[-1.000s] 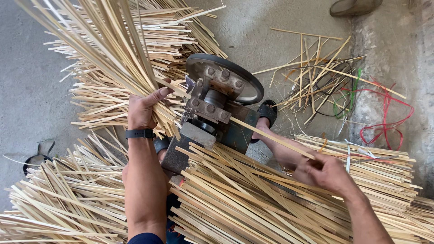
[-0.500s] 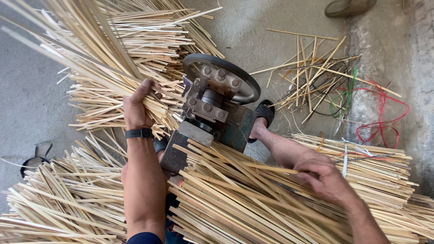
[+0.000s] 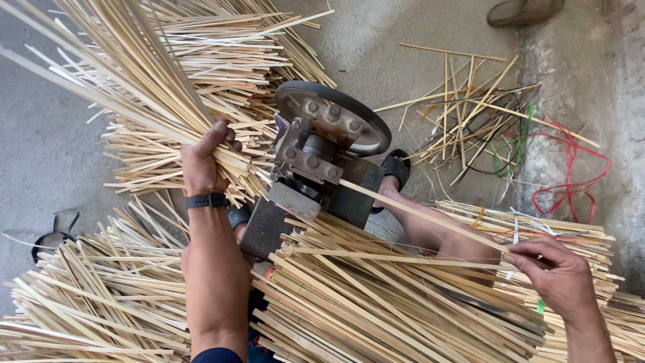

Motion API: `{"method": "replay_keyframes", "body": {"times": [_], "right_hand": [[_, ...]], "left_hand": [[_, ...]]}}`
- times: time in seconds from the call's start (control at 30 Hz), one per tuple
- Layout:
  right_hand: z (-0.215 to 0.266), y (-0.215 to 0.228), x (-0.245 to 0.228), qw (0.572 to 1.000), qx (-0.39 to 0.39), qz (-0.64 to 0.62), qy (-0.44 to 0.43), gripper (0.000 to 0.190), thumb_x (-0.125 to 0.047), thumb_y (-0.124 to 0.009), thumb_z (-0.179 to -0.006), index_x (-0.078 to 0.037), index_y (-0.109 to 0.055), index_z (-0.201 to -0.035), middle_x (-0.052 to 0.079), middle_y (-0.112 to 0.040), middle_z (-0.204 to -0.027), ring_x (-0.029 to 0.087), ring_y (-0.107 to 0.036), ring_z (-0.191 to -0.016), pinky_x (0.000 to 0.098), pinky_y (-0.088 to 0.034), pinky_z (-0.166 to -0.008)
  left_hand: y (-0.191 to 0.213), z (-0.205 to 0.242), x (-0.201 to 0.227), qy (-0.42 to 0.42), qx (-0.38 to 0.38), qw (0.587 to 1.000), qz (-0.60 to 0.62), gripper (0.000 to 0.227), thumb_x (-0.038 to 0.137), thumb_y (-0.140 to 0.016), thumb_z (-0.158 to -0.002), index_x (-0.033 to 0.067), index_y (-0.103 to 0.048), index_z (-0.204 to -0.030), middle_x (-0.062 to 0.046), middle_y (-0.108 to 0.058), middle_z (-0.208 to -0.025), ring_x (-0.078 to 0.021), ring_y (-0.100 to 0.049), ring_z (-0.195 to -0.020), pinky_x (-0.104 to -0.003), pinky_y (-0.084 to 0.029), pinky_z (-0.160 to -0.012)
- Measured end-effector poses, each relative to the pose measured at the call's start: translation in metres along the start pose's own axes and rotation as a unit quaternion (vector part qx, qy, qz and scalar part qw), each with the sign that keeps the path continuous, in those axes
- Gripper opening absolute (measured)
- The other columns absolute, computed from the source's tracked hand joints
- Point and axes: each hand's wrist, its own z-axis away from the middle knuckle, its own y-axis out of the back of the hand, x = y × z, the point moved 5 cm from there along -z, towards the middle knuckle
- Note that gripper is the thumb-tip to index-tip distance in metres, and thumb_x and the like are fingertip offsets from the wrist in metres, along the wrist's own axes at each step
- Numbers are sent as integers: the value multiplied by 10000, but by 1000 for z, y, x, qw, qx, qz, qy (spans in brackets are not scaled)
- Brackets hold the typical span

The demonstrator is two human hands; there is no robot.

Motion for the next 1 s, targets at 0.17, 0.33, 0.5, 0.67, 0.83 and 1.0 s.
{"method": "replay_keyframes", "body": {"times": [0.17, 0.33, 0.5, 0.67, 0.83, 1.0], "right_hand": [[-11, -11, -3, 999, 29, 44, -2, 153, -54, -808, -835, -55, -785, -986, 44, -722, -954, 130, -643, -884, 269, -524, -772], [-15, -15, -9, 999, 10, 46, -3, 147, -81, -814, -816, -65, -798, -961, 44, -756, -952, 127, -670, -905, 280, -540, -822], [-20, -43, -37, 996, -38, 73, -17, 264, -139, -818, -780, -71, -783, -1032, 48, -765, -1014, 153, -703, -927, 307, -558, -851], [-25, -76, -46, 961, -191, 108, -167, 556, -238, -900, -727, -144, -675, -1226, 29, -721, -1114, 182, -722, -971, 340, -573, -858], [-21, -86, -70, 960, -214, 129, 127, 190, -222, -868, -715, -96, -829, -852, 27, -812, -876, 167, -736, -912, 334, -549, -872], [-15, -51, -25, 989, -146, -2, 14, 172, -146, -826, -780, -65, -819, -933, 51, -805, -857, 145, -728, -798, 291, -572, -756]], "left_hand": [[-12, 3, -1, 19, -42, 998, -45, 272, 28, -794, -861, -71, -653, -1071, -164, -705, -949, -195, -709, -777, -331, -648, -609], [-14, 5, 1, 24, -36, 996, -72, 387, 28, -833, -816, -49, -650, -1148, -198, -732, -1029, -211, -732, -815, -325, -654, -625], [-17, 7, 0, 26, -50, 992, -108, 427, -2, -826, -813, -67, -623, -1184, -196, -746, -1060, -220, -741, -864, -309, -662, -657], [-13, 4, -11, 55, -65, 990, -109, 343, 16, -806, -857, -89, -646, -1142, -190, -731, -1038, -274, -764, -959, -333, -662, -668], [-11, 0, -17, 55, -92, 993, -51, 302, 17, -802, -917, -108, -644, -1142, -188, -702, -1009, -288, -757, -986, -344, -655, -698], [-3, -3, -17, 52, -71, 993, -80, 259, 80, -733, -966, -90, -652, -1144, -194, -727, -979, -242, -706, -787, -318, -641, -664]]}}
